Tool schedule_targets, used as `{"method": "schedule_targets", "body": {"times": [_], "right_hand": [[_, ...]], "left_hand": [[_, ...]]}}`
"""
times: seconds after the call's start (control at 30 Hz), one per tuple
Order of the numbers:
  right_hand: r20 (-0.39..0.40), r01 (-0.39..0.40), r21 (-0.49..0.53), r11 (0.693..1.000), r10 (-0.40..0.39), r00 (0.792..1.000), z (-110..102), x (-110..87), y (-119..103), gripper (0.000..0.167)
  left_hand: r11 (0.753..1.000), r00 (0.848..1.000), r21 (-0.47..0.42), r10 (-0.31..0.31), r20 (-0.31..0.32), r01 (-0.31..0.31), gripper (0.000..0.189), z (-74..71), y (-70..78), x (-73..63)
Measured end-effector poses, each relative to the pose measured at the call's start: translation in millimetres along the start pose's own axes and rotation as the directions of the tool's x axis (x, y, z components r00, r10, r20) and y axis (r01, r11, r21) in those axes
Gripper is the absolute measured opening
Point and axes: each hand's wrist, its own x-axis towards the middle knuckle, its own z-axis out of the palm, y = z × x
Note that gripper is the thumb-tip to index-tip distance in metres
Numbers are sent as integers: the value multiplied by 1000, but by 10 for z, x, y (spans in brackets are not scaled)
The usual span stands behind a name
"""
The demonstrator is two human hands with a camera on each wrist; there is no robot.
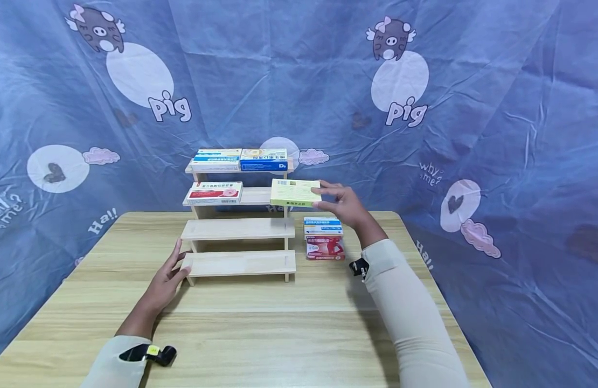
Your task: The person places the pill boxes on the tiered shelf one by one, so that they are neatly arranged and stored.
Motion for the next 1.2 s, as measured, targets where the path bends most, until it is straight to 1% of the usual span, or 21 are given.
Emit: {"method": "schedule_targets", "body": {"times": [0.13,0.43,0.73,0.93,1.2], "right_hand": [[-7,17,14,1000,-17,1000,83,62,-12,45],[-19,6,26,1000,-6,1000,252,194,-60,46],[-8,-25,35,999,25,1000,400,295,-94,48],[-35,-53,42,998,54,998,486,363,-123,48],[-38,-34,66,997,36,999,633,435,-116,46]], "left_hand": [[1000,1000,2,3,1,-3,81,2,3,0],[1000,1000,7,-8,2,8,81,5,24,-16],[1000,1000,8,2,-3,-2,81,3,26,-14],[1000,1000,7,8,-2,-8,81,4,26,-17],[1000,1000,8,2,-3,-2,80,-2,34,-18]]}}
